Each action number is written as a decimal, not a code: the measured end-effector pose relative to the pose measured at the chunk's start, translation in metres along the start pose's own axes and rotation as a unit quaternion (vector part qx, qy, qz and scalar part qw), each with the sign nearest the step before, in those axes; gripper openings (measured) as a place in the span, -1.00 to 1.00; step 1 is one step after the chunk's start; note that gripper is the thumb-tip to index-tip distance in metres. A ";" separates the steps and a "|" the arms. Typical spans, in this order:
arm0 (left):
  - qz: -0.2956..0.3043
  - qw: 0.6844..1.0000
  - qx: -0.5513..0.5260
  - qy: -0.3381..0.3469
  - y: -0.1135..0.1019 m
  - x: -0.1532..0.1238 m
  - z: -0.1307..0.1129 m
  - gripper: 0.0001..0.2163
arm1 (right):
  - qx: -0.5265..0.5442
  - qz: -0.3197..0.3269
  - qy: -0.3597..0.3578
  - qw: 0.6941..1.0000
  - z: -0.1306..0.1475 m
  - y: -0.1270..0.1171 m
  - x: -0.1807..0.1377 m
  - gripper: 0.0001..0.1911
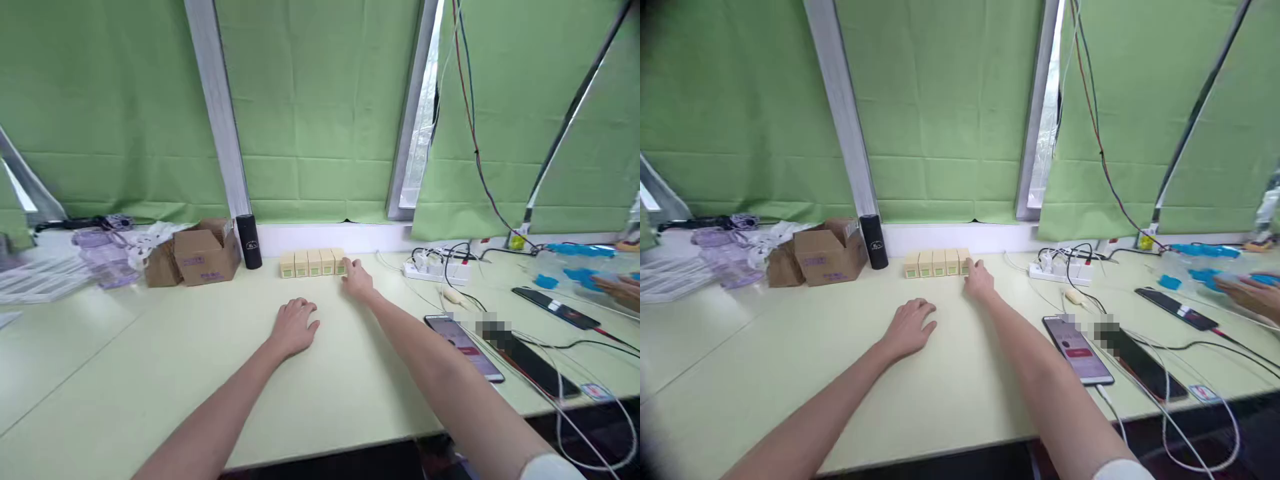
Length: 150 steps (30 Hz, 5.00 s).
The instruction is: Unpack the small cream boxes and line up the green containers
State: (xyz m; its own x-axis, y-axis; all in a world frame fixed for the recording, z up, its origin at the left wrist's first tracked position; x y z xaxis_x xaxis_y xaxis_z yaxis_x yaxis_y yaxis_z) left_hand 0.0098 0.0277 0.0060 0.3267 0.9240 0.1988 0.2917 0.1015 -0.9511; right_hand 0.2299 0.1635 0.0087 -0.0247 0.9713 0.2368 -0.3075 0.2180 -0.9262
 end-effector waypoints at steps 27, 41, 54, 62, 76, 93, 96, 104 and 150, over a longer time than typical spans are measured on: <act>-0.013 1.000 -0.003 0.005 0.001 0.002 -0.003 -0.64 | -0.039 -0.031 0.018 0.999 0.015 -0.006 0.018 -0.49; -0.022 1.000 -0.020 -0.007 0.005 0.004 0.001 -0.67 | 0.011 -0.014 0.015 1.000 0.005 -0.033 -0.007 -0.49; -0.118 0.985 -0.111 -0.054 -0.003 0.005 0.007 -0.64 | 0.275 -0.025 -0.087 0.957 0.032 -0.029 -0.099 -0.33; -0.150 0.962 -0.217 -0.063 0.004 0.009 0.015 -0.53 | 0.498 0.070 -0.096 0.859 0.037 0.006 -0.119 -0.29; -0.148 0.960 -0.216 -0.099 -0.002 0.007 0.015 -0.70 | 0.506 0.027 -0.101 0.856 0.029 0.017 -0.117 -0.53; -0.143 0.944 -0.279 -0.098 -0.002 0.008 0.019 -0.44 | 0.481 -0.030 -0.036 0.876 0.018 0.012 -0.113 -0.64; -0.126 0.942 -0.297 -0.092 0.000 0.008 0.016 -0.43 | 0.484 -0.033 -0.032 0.874 0.016 0.016 -0.110 -0.65; -0.111 0.945 -0.300 -0.068 0.005 0.008 0.009 -0.39 | 0.464 -0.040 -0.030 0.884 0.014 0.019 -0.106 -0.68; -0.403 0.892 0.030 0.201 -0.021 -0.022 -0.038 -0.63 | 0.362 -0.242 -0.235 0.869 0.050 -0.033 -0.154 -0.54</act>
State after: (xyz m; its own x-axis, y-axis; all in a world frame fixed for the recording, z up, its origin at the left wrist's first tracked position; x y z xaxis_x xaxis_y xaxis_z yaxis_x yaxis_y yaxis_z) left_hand 0.0308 -0.0084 0.0303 0.3330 0.3363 0.8809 0.5330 0.7035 -0.4700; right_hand 0.1963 0.0018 0.0172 -0.0592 0.5986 0.7988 -0.9042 0.3070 -0.2971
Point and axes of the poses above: each hand's wrist, its own x-axis towards the middle knuckle, its own y-axis out of the palm, z = x × y, the point moved 3 cm from there along x, towards the middle knuckle, and after that the axes turned 2 degrees about -x, right-handed, at the moved point
